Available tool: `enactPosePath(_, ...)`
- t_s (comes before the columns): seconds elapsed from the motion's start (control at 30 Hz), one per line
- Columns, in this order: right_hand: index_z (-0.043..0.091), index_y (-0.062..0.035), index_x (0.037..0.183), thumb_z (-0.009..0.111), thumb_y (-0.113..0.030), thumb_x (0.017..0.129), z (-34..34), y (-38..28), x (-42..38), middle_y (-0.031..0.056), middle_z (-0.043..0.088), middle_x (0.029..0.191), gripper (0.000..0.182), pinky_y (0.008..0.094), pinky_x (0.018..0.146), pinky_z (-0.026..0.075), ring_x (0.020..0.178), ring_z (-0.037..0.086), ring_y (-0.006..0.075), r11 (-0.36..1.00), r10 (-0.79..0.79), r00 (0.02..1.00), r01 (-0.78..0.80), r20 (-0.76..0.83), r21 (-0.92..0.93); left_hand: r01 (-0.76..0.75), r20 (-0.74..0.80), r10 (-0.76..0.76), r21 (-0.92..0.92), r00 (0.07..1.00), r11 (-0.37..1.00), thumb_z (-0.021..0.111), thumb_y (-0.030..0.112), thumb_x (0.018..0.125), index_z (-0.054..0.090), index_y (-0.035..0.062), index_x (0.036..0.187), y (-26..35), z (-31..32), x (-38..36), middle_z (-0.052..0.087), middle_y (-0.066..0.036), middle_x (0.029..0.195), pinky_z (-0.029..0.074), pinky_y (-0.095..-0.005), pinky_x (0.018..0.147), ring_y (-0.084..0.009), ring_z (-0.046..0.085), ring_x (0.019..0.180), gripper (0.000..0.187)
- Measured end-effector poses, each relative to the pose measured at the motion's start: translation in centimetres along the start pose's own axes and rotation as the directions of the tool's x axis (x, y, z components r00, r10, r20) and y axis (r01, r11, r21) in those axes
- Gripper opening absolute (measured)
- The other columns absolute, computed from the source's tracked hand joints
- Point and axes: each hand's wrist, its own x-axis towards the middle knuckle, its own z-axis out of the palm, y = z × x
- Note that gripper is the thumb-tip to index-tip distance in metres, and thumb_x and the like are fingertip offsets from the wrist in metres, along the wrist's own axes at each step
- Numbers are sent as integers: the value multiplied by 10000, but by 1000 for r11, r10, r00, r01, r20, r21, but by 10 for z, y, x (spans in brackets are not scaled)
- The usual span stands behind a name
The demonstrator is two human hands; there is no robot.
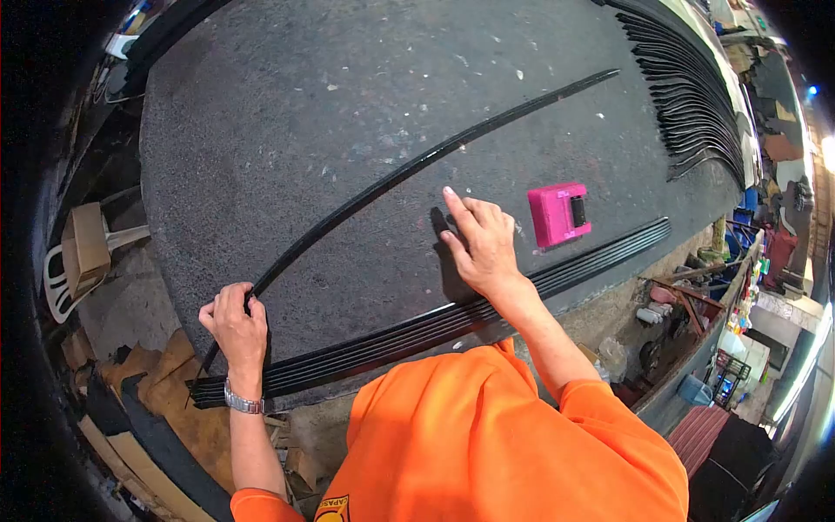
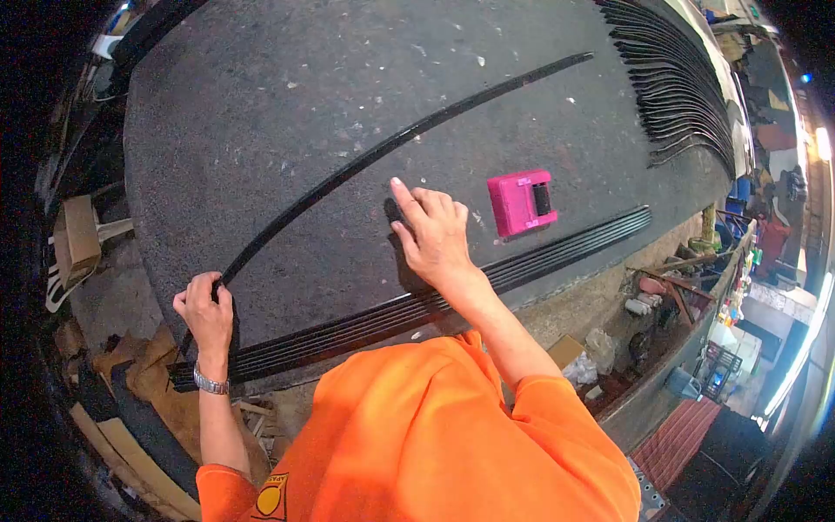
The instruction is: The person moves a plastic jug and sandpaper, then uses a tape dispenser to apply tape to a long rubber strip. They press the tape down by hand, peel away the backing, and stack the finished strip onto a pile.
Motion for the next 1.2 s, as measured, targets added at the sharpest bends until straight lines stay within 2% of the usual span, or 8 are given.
enactPosePath(0.13, 522, -164, 1506, 783, -231, 835, 12, -4, 19, 95, 587, 1244, 723, 472, 927, 379, 1151, 551, 281, 1000, -9, 1000, 9, 25, 28, -6, -15, 6, 40, 1000, 999, 675, 43, 856, 677, 84, 1081, -3, 2, -8, 714, -32, 1086, 357, -406, 972, -211, 642, 1011, 229)
enactPosePath(0.23, 527, -172, 1505, 788, -275, 833, 12, -5, 28, 93, 583, 1241, 728, 475, 929, 362, 1139, 545, 285, 997, -73, 995, 75, 65, -21, 10, -18, -9, 64, 1000, 998, 673, 38, 855, 677, 84, 1070, -3, 4, -10, 714, -30, 1089, 354, -407, 982, -210, 645, 1029, 220)
enactPosePath(0.33, 534, -179, 1502, 789, -317, 834, 15, -7, 32, 86, 576, 1228, 728, 474, 927, 344, 1129, 536, 276, 995, -99, 993, 100, 68, -21, 41, 4, -41, 65, 999, 997, 658, 50, 880, 671, 60, 1092, -1, 5, -11, 710, -65, 1122, 354, -412, 1000, -244, 647, 1067, 213)
enactPosePath(0.67, 558, -208, 1483, 778, -377, 841, 23, -3, 41, 69, 564, 1195, 699, 469, 919, 325, 1103, 524, 261, 990, -141, 990, 142, 29, -7, 27, -27, -25, 82, 999, 996, 649, 35, 864, 673, 64, 1075, -1, 9, -11, 713, -55, 1083, 355, -411, 979, -222, 652, 1020, 214)
enactPosePath(0.87, 581, -230, 1466, 777, -399, 835, 16, 13, 47, 62, 561, 1175, 682, 464, 920, 317, 1093, 526, 252, 993, -84, 996, 83, -3, -78, 20, -17, -19, 70, 1000, 997, 640, 37, 863, 661, 52, 1080, -1, 9, -9, 706, -73, 1092, 361, -421, 974, -237, 645, 1034, 218)
enactPosePath(1.0, 584, -228, 1464, 786, -419, 818, 14, 37, 50, 55, 558, 1156, 704, 454, 912, 312, 1081, 529, 248, 991, -38, 997, 29, -68, -129, 38, 43, -41, 65, 998, 997, 646, 65, 896, 656, 46, 1108, -5, 8, -11, 706, -79, 1136, 352, -428, 994, -256, 640, 1055, 214)
enactPosePath(1.2, 565, -225, 1486, 776, -422, 834, 9, 65, 55, 69, 569, 1177, 713, 477, 908, 338, 1103, 527, 272, 976, -6, 990, -25, -141, -218, 22, 33, -24, 76, 999, 997, 646, 50, 881, 657, 40, 1099, -5, 7, -10, 708, -74, 1113, 357, -424, 983, -253, 644, 1039, 218)
